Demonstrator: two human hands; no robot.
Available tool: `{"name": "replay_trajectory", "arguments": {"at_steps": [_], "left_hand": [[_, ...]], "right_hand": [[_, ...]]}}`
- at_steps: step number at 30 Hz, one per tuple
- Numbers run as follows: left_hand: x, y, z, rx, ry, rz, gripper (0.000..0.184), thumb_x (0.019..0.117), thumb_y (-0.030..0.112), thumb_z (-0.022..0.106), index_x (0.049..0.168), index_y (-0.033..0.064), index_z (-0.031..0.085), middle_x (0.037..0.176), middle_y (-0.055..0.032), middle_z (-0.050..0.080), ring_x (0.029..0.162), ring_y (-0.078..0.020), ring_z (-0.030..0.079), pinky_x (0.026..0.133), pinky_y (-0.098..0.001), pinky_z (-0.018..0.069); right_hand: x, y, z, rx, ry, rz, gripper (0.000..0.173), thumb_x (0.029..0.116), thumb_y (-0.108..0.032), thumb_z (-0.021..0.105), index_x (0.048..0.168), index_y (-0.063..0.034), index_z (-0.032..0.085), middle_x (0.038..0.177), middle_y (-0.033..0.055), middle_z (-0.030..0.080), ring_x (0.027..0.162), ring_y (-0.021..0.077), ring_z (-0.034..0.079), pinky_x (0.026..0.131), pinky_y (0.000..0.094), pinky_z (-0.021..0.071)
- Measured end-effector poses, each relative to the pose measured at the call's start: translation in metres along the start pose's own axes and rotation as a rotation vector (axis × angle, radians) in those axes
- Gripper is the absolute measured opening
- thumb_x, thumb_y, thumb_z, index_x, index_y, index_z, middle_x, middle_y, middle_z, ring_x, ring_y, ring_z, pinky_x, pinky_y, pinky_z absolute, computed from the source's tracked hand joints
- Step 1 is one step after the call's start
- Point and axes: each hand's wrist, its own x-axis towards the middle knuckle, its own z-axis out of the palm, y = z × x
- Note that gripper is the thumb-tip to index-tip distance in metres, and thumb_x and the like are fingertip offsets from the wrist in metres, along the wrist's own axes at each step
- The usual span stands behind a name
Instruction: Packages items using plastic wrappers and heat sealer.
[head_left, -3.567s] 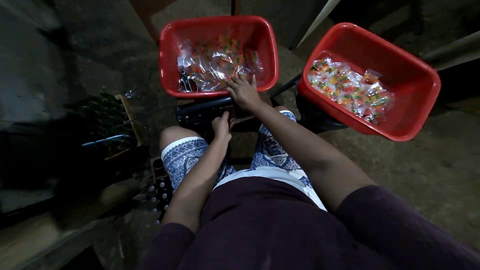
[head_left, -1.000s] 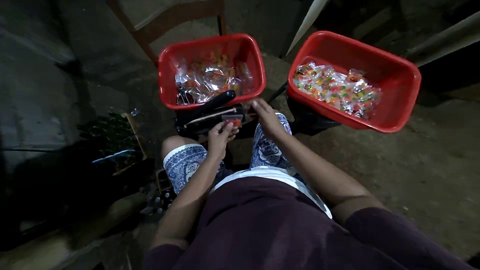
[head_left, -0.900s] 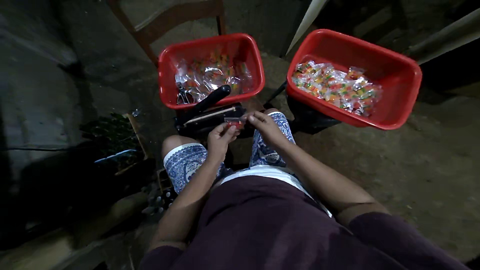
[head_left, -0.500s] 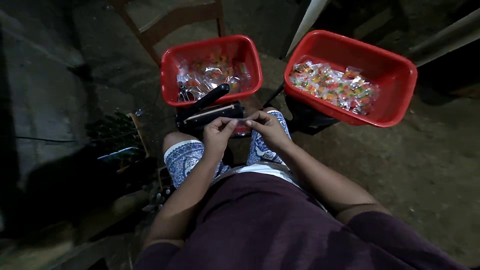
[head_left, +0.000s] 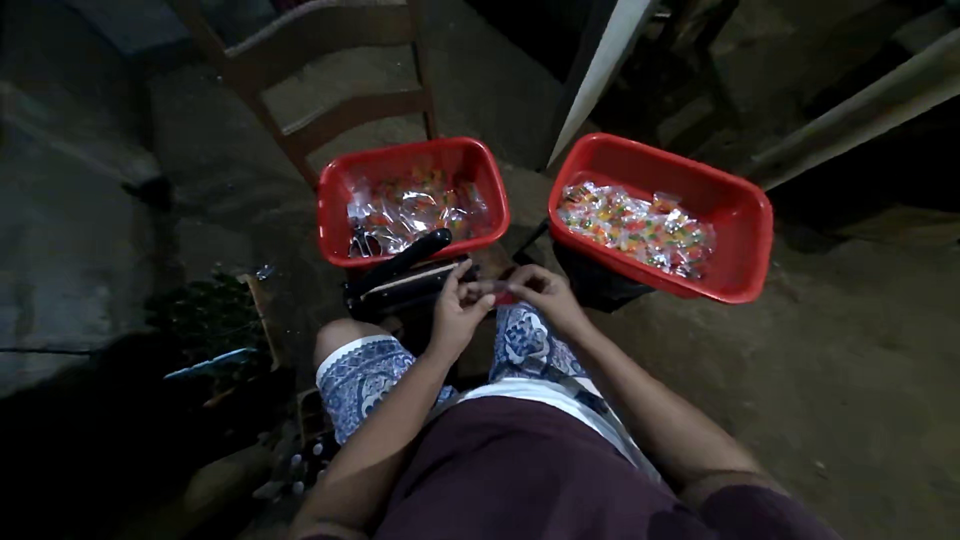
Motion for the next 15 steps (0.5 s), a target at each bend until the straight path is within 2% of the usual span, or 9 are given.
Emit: {"name": "replay_trajectory", "arguments": {"at_steps": [1, 3, 5, 6, 8, 9, 11, 13, 15], "left_hand": [[0.004, -0.003, -0.004, 0.027, -0.029, 0.013, 0.072, 0.0936, 0.009, 0.069, 0.154, -0.0038, 0.031, 0.129, -0.0181, 0.064, 0.113, -0.0183, 0.067, 0.095, -0.032, 0.0566], [0.009, -0.012, -0.016, 0.065, -0.054, 0.002, 0.07, 0.0952, 0.013, 0.068, 0.153, -0.0045, 0.034, 0.142, -0.0226, 0.056, 0.124, -0.0231, 0.061, 0.1, -0.0339, 0.0542], [0.012, -0.026, -0.032, 0.106, -0.054, -0.022, 0.054, 0.0971, 0.013, 0.066, 0.144, -0.0068, 0.047, 0.133, -0.0208, 0.061, 0.117, -0.0207, 0.065, 0.097, -0.0331, 0.0557], [0.013, -0.034, -0.04, 0.14, -0.053, -0.029, 0.046, 0.098, 0.013, 0.065, 0.137, -0.0079, 0.053, 0.125, -0.0189, 0.065, 0.111, -0.0179, 0.067, 0.095, -0.0316, 0.0559], [0.013, -0.051, -0.053, 0.202, -0.043, -0.066, 0.034, 0.0992, 0.011, 0.062, 0.128, -0.0082, 0.06, 0.117, -0.0173, 0.069, 0.106, -0.0156, 0.068, 0.094, -0.0307, 0.0555], [0.013, -0.058, -0.058, 0.217, -0.033, -0.094, 0.032, 0.0996, 0.01, 0.062, 0.126, -0.008, 0.061, 0.117, -0.0175, 0.068, 0.106, -0.016, 0.068, 0.095, -0.031, 0.0553], [0.018, -0.068, -0.064, 0.231, -0.016, -0.133, 0.028, 0.0994, 0.009, 0.062, 0.123, -0.0073, 0.063, 0.118, -0.017, 0.069, 0.106, -0.0159, 0.068, 0.096, -0.031, 0.0548], [0.023, -0.072, -0.067, 0.23, -0.022, -0.15, 0.028, 0.0995, 0.009, 0.062, 0.122, -0.0071, 0.064, 0.118, -0.0165, 0.069, 0.106, -0.0153, 0.068, 0.097, -0.0307, 0.0548], [0.027, -0.072, -0.068, 0.244, -0.03, -0.156, 0.028, 0.0992, 0.011, 0.063, 0.121, -0.0066, 0.065, 0.117, -0.0155, 0.069, 0.106, -0.0143, 0.068, 0.096, -0.0298, 0.0549]], "right_hand": [[0.009, 0.003, -0.022, -0.087, 0.094, -0.015, 0.01, 0.0945, -0.005, 0.067, 0.099, 0.0029, 0.065, 0.094, 0.0062, 0.07, 0.086, 0.0095, 0.066, 0.082, 0.0317, 0.0573], [0.03, 0.007, -0.08, -0.32, 0.312, -0.037, 0.021, 0.0971, -0.012, 0.067, 0.106, 0.0065, 0.063, 0.095, 0.0122, 0.067, 0.084, 0.0156, 0.064, 0.081, 0.038, 0.0558], [0.05, 0.015, -0.142, -0.533, 0.537, -0.041, 0.036, 0.0996, -0.023, 0.067, 0.112, 0.0108, 0.062, 0.1, 0.0226, 0.066, 0.09, 0.0282, 0.065, 0.086, 0.0481, 0.0541], [0.059, 0.02, -0.167, -0.607, 0.632, -0.018, 0.038, 0.1001, -0.022, 0.066, 0.115, 0.0134, 0.061, 0.104, 0.0285, 0.066, 0.095, 0.0359, 0.065, 0.09, 0.0534, 0.0518], [0.075, 0.021, -0.194, -0.726, 0.716, 0.11, 0.04, 0.1009, -0.021, 0.065, 0.123, 0.0122, 0.06, 0.12, 0.0329, 0.063, 0.115, 0.0451, 0.061, 0.102, 0.0593, 0.046], [0.082, 0.019, -0.195, -0.772, 0.704, 0.157, 0.044, 0.1005, -0.021, 0.065, 0.129, 0.0111, 0.058, 0.129, 0.0337, 0.06, 0.124, 0.0475, 0.056, 0.107, 0.0612, 0.0418], [0.099, 0.013, -0.171, -0.837, 0.617, 0.153, 0.046, 0.1004, -0.019, 0.064, 0.134, 0.0106, 0.055, 0.136, 0.0352, 0.054, 0.132, 0.0494, 0.05, 0.112, 0.0623, 0.0375], [0.121, 0.017, -0.13, -0.919, 0.444, 0.034, 0.037, 0.1011, -0.015, 0.062, 0.129, 0.0103, 0.06, 0.132, 0.0351, 0.057, 0.129, 0.0503, 0.053, 0.111, 0.0643, 0.039], [0.148, 0.03, -0.085, -0.975, 0.257, -0.144, 0.027, 0.0987, -0.011, 0.064, 0.116, 0.0089, 0.069, 0.12, 0.0326, 0.065, 0.118, 0.0503, 0.06, 0.103, 0.0662, 0.0444]]}}
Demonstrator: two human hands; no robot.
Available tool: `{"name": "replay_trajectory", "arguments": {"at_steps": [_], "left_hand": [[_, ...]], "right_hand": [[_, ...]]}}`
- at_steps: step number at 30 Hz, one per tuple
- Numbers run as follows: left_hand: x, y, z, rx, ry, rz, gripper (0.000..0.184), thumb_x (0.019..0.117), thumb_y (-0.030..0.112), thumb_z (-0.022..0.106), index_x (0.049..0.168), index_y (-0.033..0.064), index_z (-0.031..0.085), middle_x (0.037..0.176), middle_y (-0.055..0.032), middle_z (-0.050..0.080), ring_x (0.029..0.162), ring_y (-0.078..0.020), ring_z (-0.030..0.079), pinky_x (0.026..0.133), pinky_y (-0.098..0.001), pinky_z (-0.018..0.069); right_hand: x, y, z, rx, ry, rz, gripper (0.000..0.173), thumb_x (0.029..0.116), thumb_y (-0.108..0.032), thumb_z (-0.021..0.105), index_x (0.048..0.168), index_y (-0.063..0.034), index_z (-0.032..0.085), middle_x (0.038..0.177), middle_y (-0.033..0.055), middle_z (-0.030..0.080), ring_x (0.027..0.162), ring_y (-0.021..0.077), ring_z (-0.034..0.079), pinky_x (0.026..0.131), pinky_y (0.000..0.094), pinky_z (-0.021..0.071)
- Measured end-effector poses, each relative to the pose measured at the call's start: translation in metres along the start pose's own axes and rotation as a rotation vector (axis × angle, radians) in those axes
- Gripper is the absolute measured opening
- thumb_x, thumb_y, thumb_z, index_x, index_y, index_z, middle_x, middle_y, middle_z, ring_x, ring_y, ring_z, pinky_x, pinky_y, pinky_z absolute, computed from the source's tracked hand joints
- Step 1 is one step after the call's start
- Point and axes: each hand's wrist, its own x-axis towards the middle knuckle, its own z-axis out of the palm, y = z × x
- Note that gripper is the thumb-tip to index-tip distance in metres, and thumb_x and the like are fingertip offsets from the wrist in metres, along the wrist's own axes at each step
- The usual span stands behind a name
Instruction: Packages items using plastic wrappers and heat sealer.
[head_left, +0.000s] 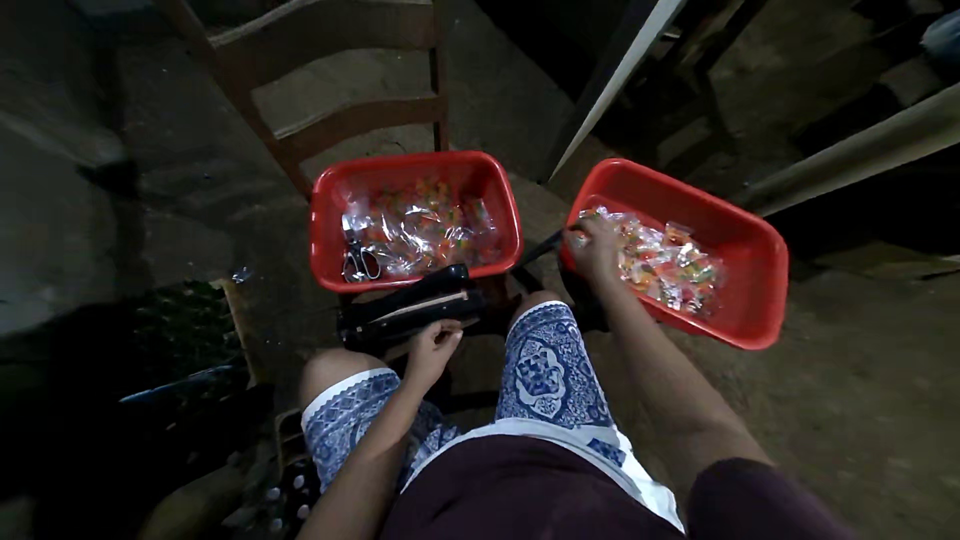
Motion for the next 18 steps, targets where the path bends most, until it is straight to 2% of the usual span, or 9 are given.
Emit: {"name": "replay_trajectory", "arguments": {"at_steps": [2, 4, 6, 8, 9, 10, 11, 15, 18], "left_hand": [[0.002, -0.001, -0.003, 0.019, -0.018, -0.026, 0.028, 0.099, 0.01, 0.064, 0.121, -0.0065, 0.065, 0.118, -0.0164, 0.069, 0.108, -0.0158, 0.068, 0.097, -0.0311, 0.055], [0.003, -0.005, -0.004, 0.031, -0.045, -0.064, 0.028, 0.0992, 0.01, 0.063, 0.121, -0.006, 0.066, 0.12, -0.0171, 0.069, 0.11, -0.0169, 0.068, 0.098, -0.0322, 0.0548], [0.004, -0.006, -0.006, 0.043, -0.08, -0.096, 0.028, 0.0998, 0.011, 0.062, 0.122, -0.0053, 0.066, 0.12, -0.0168, 0.068, 0.11, -0.0167, 0.067, 0.099, -0.0321, 0.0543], [0.005, -0.008, -0.006, 0.072, -0.095, -0.076, 0.029, 0.0994, 0.013, 0.062, 0.121, -0.0046, 0.067, 0.118, -0.016, 0.07, 0.11, -0.0159, 0.067, 0.099, -0.0322, 0.0526], [0.006, -0.008, -0.007, 0.09, -0.098, -0.059, 0.029, 0.0992, 0.015, 0.062, 0.121, -0.0037, 0.068, 0.117, -0.0153, 0.071, 0.109, -0.0154, 0.067, 0.1, -0.0325, 0.0525], [0.007, -0.009, -0.007, 0.104, -0.105, -0.053, 0.029, 0.0993, 0.016, 0.062, 0.12, -0.003, 0.068, 0.115, -0.0144, 0.072, 0.108, -0.0151, 0.068, 0.099, -0.0328, 0.0532], [0.008, -0.01, -0.007, 0.107, -0.11, -0.051, 0.029, 0.0995, 0.017, 0.061, 0.12, -0.0022, 0.068, 0.113, -0.0131, 0.072, 0.105, -0.0141, 0.069, 0.097, -0.0325, 0.0541], [0.011, -0.011, -0.008, 0.065, -0.124, -0.084, 0.029, 0.0997, 0.017, 0.061, 0.121, -0.0014, 0.068, 0.113, -0.0107, 0.072, 0.103, -0.012, 0.069, 0.095, -0.0312, 0.0552], [0.012, -0.008, -0.008, 0.045, -0.147, -0.091, 0.028, 0.1006, 0.017, 0.06, 0.121, -0.0011, 0.068, 0.112, -0.0107, 0.072, 0.102, -0.0115, 0.069, 0.095, -0.0309, 0.055]], "right_hand": [[0.02, -0.033, 0.038, 0.01, -0.129, -0.138, 0.021, 0.0992, -0.01, 0.064, 0.11, 0.0067, 0.071, 0.113, 0.0283, 0.068, 0.11, 0.0463, 0.065, 0.098, 0.0626, 0.0502], [0.041, -0.063, 0.072, -0.011, -0.277, -0.152, 0.023, 0.1023, -0.012, 0.059, 0.113, 0.004, 0.07, 0.118, 0.0244, 0.068, 0.111, 0.0415, 0.066, 0.097, 0.0588, 0.0524], [0.063, -0.084, 0.102, -0.054, -0.429, -0.095, 0.028, 0.1039, -0.015, 0.057, 0.125, 0.0026, 0.066, 0.131, 0.025, 0.062, 0.117, 0.0417, 0.064, 0.098, 0.059, 0.0519], [0.081, -0.092, 0.132, -0.094, -0.51, -0.009, 0.043, 0.0987, -0.013, 0.063, 0.137, 0.0051, 0.055, 0.141, 0.03, 0.053, 0.124, 0.0468, 0.059, 0.1, 0.0624, 0.0505], [0.088, -0.092, 0.146, -0.111, -0.524, 0.024, 0.056, 0.0967, -0.013, 0.066, 0.146, 0.0054, 0.047, 0.145, 0.0324, 0.049, 0.13, 0.0493, 0.054, 0.103, 0.0635, 0.0475], [0.093, -0.091, 0.155, -0.125, -0.551, 0.069, 0.064, 0.0982, -0.017, 0.065, 0.153, 0.0034, 0.039, 0.15, 0.033, 0.043, 0.137, 0.0499, 0.046, 0.109, 0.0635, 0.0422], [0.097, -0.091, 0.16, -0.135, -0.581, 0.116, 0.065, 0.1003, -0.02, 0.062, 0.156, 0.0014, 0.036, 0.153, 0.0328, 0.04, 0.141, 0.0497, 0.043, 0.111, 0.0639, 0.0394], [0.106, -0.101, 0.155, -0.158, -0.643, 0.181, 0.05, 0.1021, -0.019, 0.06, 0.147, -0.0006, 0.048, 0.141, 0.0304, 0.055, 0.126, 0.0502, 0.057, 0.098, 0.0679, 0.0477], [0.111, -0.103, 0.145, -0.118, -0.64, 0.195, 0.037, 0.1014, -0.019, 0.061, 0.134, -0.0011, 0.062, 0.136, 0.0266, 0.061, 0.127, 0.0466, 0.058, 0.101, 0.0673, 0.0462]]}}
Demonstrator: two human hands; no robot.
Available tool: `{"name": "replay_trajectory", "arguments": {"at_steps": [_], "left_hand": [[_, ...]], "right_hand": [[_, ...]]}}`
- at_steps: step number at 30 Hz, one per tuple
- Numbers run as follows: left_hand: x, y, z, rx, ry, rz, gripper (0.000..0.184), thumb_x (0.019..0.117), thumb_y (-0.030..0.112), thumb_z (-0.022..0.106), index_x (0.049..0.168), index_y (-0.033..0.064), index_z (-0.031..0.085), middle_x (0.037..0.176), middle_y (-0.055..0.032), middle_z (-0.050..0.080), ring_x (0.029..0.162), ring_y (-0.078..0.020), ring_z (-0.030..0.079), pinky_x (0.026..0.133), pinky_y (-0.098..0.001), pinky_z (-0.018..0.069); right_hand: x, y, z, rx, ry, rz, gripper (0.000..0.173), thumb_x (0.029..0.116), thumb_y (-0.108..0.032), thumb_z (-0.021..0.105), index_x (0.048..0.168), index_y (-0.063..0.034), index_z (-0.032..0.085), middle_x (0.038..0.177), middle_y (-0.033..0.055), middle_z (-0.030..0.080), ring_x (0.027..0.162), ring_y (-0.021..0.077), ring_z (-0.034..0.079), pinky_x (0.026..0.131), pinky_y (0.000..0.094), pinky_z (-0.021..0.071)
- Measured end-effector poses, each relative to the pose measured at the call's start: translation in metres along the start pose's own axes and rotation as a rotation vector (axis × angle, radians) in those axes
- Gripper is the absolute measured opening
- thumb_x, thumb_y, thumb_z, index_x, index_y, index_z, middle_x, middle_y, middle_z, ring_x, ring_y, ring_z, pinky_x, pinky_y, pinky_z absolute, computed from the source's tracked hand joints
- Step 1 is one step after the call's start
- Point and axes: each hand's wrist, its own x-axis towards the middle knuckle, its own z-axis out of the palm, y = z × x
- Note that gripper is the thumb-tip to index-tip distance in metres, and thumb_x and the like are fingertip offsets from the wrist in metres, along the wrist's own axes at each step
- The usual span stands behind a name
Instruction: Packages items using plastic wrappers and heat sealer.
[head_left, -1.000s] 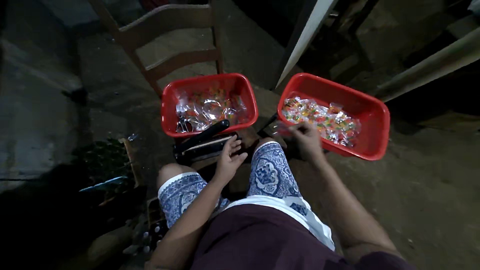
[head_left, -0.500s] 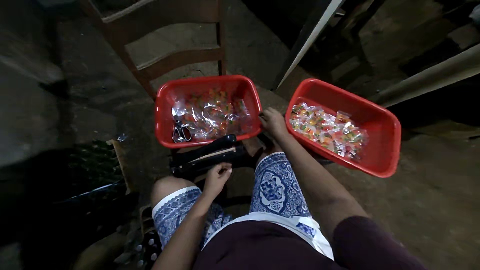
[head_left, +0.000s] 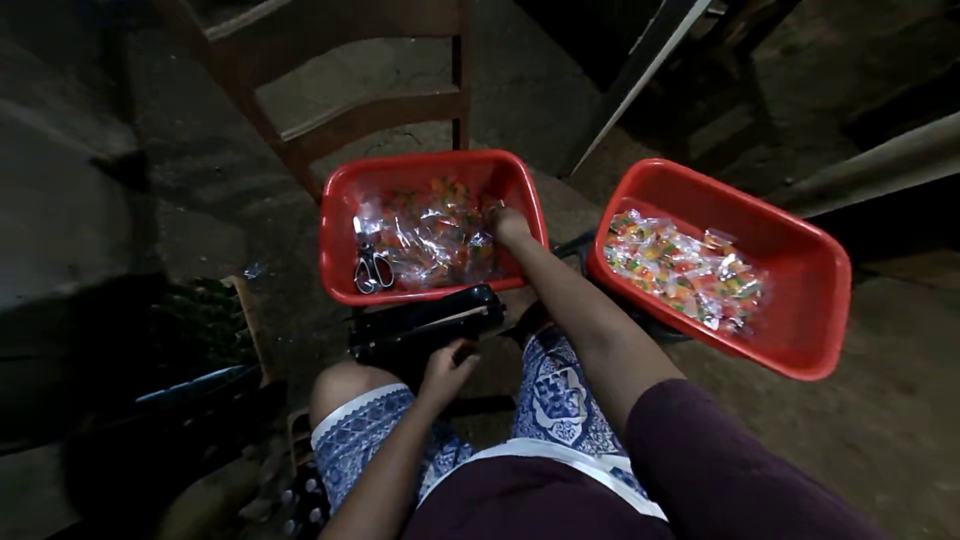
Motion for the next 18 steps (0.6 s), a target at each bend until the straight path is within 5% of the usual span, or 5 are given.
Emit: {"name": "replay_trajectory", "arguments": {"at_steps": [4, 7, 14, 18], "left_hand": [[-0.001, 0.003, -0.001, 0.003, -0.001, 0.019, 0.029, 0.1006, 0.017, 0.058, 0.12, -0.0021, 0.068, 0.112, -0.0117, 0.072, 0.101, -0.0114, 0.069, 0.094, -0.03, 0.0545], [-0.002, 0.002, -0.002, -0.013, 0.029, 0.039, 0.028, 0.1005, 0.016, 0.059, 0.118, -0.0031, 0.069, 0.112, -0.0126, 0.072, 0.101, -0.0122, 0.069, 0.095, -0.0303, 0.0551], [-0.008, 0.009, -0.002, -0.19, 0.058, 0.064, 0.027, 0.1012, 0.009, 0.057, 0.12, -0.0074, 0.065, 0.114, -0.0148, 0.07, 0.102, -0.0153, 0.07, 0.095, -0.0329, 0.0572], [-0.023, 0.061, -0.018, -0.434, 0.145, 0.327, 0.019, 0.101, 0.003, 0.051, 0.111, -0.0042, 0.066, 0.106, -0.0062, 0.074, 0.096, -0.0157, 0.073, 0.091, -0.0352, 0.0607]], "right_hand": [[0.002, 0.006, -0.025, -0.05, 0.091, -0.109, 0.033, 0.1051, -0.02, 0.055, 0.129, 0.0003, 0.066, 0.132, 0.0288, 0.062, 0.125, 0.0483, 0.058, 0.101, 0.0681, 0.0458], [0.007, 0.005, -0.062, -0.058, 0.086, -0.183, 0.026, 0.0994, -0.014, 0.061, 0.12, -0.0021, 0.071, 0.122, 0.0272, 0.067, 0.118, 0.047, 0.062, 0.098, 0.0694, 0.0465], [-0.024, -0.01, -0.118, 0.118, -0.165, -0.429, 0.017, 0.0976, -0.004, 0.067, 0.112, 0.0051, 0.069, 0.107, 0.0195, 0.071, 0.097, 0.0294, 0.07, 0.096, 0.0503, 0.0539], [-0.072, -0.039, -0.143, 0.077, -0.193, -0.534, 0.016, 0.0977, -0.004, 0.067, 0.112, 0.0031, 0.07, 0.104, 0.016, 0.071, 0.094, 0.0242, 0.07, 0.093, 0.0453, 0.0556]]}}
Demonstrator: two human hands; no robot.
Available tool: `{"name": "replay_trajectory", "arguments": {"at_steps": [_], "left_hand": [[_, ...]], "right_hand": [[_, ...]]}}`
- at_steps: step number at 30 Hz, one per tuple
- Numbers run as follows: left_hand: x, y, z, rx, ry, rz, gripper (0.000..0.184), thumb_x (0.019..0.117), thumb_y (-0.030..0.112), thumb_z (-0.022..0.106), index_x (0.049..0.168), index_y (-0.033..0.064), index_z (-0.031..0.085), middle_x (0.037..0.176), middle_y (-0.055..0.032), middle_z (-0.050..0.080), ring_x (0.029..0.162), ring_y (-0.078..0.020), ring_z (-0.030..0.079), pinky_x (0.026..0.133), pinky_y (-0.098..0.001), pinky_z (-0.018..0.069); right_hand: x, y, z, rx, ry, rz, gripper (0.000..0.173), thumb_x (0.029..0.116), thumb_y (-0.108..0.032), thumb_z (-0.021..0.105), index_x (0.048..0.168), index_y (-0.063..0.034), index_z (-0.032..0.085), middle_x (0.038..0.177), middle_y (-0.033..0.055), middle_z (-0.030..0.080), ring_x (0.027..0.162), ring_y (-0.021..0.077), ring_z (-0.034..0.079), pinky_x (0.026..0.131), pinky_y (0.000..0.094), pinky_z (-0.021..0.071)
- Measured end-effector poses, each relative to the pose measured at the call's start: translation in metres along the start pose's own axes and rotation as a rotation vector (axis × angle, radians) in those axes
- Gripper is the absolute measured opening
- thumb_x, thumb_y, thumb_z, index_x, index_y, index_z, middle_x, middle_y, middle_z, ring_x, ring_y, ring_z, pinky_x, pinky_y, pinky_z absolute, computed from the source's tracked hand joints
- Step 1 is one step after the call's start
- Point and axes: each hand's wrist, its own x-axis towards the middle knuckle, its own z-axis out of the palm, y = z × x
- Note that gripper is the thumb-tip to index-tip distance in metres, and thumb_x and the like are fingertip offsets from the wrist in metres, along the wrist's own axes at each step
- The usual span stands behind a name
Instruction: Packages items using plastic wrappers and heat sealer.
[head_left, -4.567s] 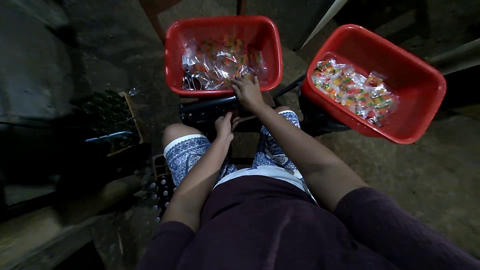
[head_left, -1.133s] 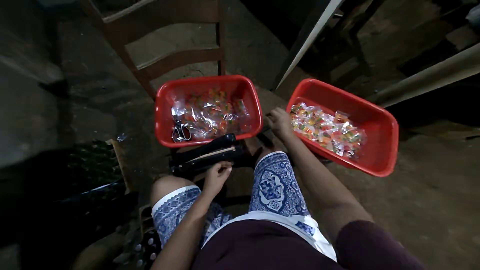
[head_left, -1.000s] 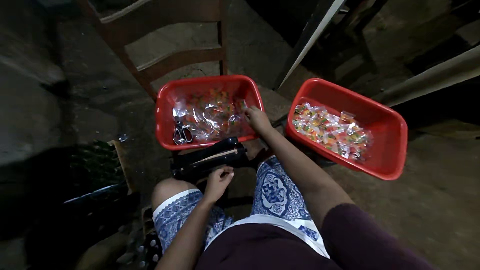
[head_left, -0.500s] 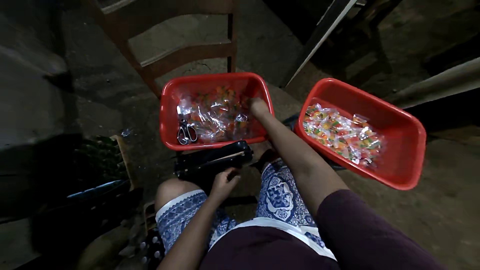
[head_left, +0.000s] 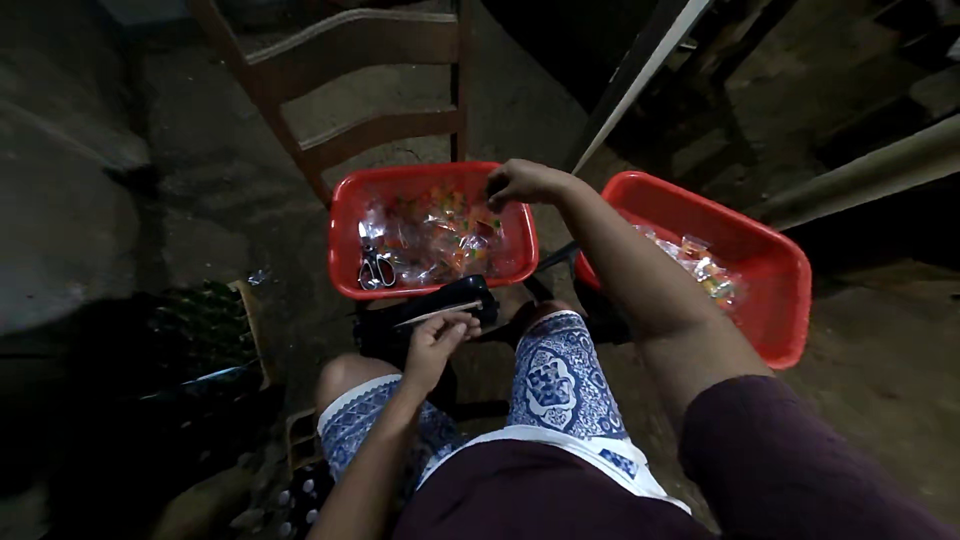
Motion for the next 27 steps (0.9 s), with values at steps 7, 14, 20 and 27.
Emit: {"name": "replay_trajectory", "arguments": {"at_steps": [7, 14, 20, 27], "left_hand": [[0.074, 0.05, -0.011, -0.003, 0.209, 0.079, 0.055, 0.1032, 0.014, 0.057, 0.154, 0.0116, 0.037, 0.153, -0.0079, 0.046, 0.129, -0.0188, 0.055, 0.103, -0.0395, 0.0504], [0.09, 0.04, -0.022, -0.122, 0.236, -0.116, 0.018, 0.1007, 0.005, 0.062, 0.118, 0.007, 0.064, 0.103, -0.0021, 0.066, 0.079, -0.0085, 0.063, 0.07, -0.0257, 0.0562], [0.088, 0.018, -0.051, -0.093, 0.412, -0.168, 0.013, 0.1001, 0.007, 0.064, 0.113, 0.0056, 0.066, 0.095, -0.0015, 0.067, 0.072, -0.0052, 0.059, 0.063, -0.0205, 0.05], [0.092, 0.014, -0.084, -0.08, 0.542, -0.155, 0.014, 0.0996, 0.01, 0.066, 0.113, 0.0077, 0.068, 0.099, -0.0026, 0.069, 0.074, -0.0054, 0.059, 0.062, -0.0198, 0.0467]], "right_hand": [[-0.034, -0.081, -0.006, 0.099, -0.048, -0.16, 0.014, 0.0964, 0.0, 0.067, 0.109, 0.0044, 0.067, 0.097, 0.0121, 0.07, 0.084, 0.0147, 0.068, 0.084, 0.033, 0.0575], [-0.014, -0.087, 0.013, 0.145, -0.028, -0.219, 0.015, 0.0983, -0.002, 0.065, 0.112, 0.004, 0.065, 0.096, 0.0109, 0.072, 0.082, 0.013, 0.072, 0.083, 0.0303, 0.06], [0.029, -0.051, 0.029, 0.323, 0.148, -0.193, 0.017, 0.1003, 0.001, 0.06, 0.115, 0.0073, 0.061, 0.102, 0.015, 0.068, 0.084, 0.0166, 0.071, 0.083, 0.034, 0.061], [0.084, 0.008, 0.09, -0.067, 0.112, -0.01, 0.023, 0.0994, -0.011, 0.064, 0.119, 0.0009, 0.068, 0.106, 0.0197, 0.072, 0.1, 0.0361, 0.07, 0.095, 0.0609, 0.0526]]}}
